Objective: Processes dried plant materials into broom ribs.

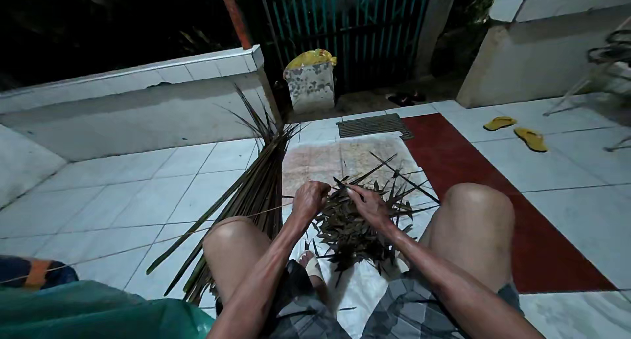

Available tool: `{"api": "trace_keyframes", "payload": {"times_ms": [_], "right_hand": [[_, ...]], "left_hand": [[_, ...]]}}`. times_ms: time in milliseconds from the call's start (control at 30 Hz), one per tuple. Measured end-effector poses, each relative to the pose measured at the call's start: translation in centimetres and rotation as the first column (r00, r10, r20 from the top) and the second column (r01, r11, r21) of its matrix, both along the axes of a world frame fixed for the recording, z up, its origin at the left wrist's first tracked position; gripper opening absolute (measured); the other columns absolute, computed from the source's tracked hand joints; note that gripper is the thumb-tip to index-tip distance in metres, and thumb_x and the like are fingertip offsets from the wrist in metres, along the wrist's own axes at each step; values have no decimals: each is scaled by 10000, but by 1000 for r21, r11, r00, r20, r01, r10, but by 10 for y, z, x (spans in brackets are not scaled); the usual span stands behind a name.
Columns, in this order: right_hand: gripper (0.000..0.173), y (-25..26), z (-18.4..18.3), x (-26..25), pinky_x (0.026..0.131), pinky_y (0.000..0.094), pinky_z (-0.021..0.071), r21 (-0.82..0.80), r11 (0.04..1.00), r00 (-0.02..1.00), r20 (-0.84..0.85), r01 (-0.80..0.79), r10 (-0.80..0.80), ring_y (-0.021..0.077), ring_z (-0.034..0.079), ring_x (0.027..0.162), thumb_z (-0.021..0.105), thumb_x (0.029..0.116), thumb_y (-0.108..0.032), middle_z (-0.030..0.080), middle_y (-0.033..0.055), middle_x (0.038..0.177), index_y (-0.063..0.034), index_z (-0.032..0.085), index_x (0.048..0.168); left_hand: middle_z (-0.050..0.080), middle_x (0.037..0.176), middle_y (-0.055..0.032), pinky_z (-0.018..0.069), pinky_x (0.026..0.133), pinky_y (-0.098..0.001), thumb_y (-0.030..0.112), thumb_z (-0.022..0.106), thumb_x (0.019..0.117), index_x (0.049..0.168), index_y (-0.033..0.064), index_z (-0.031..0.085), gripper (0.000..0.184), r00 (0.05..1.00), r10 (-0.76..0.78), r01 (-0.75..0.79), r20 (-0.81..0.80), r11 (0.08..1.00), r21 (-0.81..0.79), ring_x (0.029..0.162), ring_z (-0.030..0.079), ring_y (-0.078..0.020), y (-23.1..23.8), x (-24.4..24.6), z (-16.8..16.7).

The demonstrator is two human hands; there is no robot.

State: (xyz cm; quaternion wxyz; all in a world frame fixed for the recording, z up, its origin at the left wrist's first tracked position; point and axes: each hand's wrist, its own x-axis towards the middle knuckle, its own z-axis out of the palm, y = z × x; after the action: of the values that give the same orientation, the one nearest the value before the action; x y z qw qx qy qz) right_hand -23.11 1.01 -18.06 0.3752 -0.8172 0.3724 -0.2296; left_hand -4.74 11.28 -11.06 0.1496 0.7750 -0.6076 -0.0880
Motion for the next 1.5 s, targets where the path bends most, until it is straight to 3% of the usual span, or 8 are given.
{"api": "trace_keyframes", "payload": {"times_ms": [200,700,800,867,967,1067,1333,1500], "right_hand": [[441,-9,-5,-2,947,522,525,-15,998,998,-1,63,-63,269,700,1047,408,1093,-430,743,104,1119,-205,679,1358],[455,-55,-19,-30,968,604,488,52,947,942,-126,318,-310,377,666,1106,393,1104,-384,712,195,1155,-95,693,1288],[443,-47,-3,-27,920,589,507,26,957,957,-37,288,-287,355,680,1017,415,1103,-387,717,189,1068,-92,696,1277],[432,-35,6,-20,904,558,525,17,984,984,37,175,-176,324,687,971,447,1095,-376,719,180,1049,-85,687,1306],[441,-13,10,-8,942,514,530,30,999,998,37,-44,43,268,694,1016,451,1087,-410,730,133,1112,-131,680,1341],[443,-1,11,-1,979,496,519,61,989,991,9,-136,136,240,686,1072,441,1085,-426,727,110,1157,-162,679,1351],[459,-23,2,-10,983,534,509,88,994,998,-22,-60,62,277,683,1089,426,1092,-437,726,133,1160,-151,685,1341],[444,-36,-4,-18,1015,575,483,74,988,981,-145,137,-125,351,658,1152,416,1102,-388,705,183,1204,-112,685,1322]], "left_hand": [[751,987,-87,548,896,-510,239,526,1036,1048,132,771,268,1000,-15,15,-4,1000,-23,982,711,-264,-1,1,-3],[752,1061,-87,543,929,-530,239,528,1043,1097,147,766,260,998,-12,8,65,998,62,1049,706,-283,11,1,10],[740,1095,-117,543,911,-550,222,505,1053,1102,126,754,271,993,8,-17,121,997,70,1070,699,-318,14,5,10],[735,1103,-154,544,889,-578,190,491,1054,1102,91,748,280,991,-9,0,137,998,63,1066,700,-357,11,1,7],[724,1084,-172,552,853,-578,164,486,1051,1083,61,733,270,985,-19,9,174,998,62,1031,704,-374,6,-7,5],[724,1083,-166,558,842,-563,168,480,1054,1104,66,733,277,980,-28,23,199,999,32,1013,708,-367,4,-9,2],[725,1031,-152,570,785,-544,144,482,1043,1072,76,737,266,969,-51,66,240,996,-53,963,719,-348,7,-8,-4],[731,1042,-146,567,792,-548,154,484,1045,1093,88,743,271,970,-49,59,240,998,-33,965,721,-349,10,-7,2]]}}
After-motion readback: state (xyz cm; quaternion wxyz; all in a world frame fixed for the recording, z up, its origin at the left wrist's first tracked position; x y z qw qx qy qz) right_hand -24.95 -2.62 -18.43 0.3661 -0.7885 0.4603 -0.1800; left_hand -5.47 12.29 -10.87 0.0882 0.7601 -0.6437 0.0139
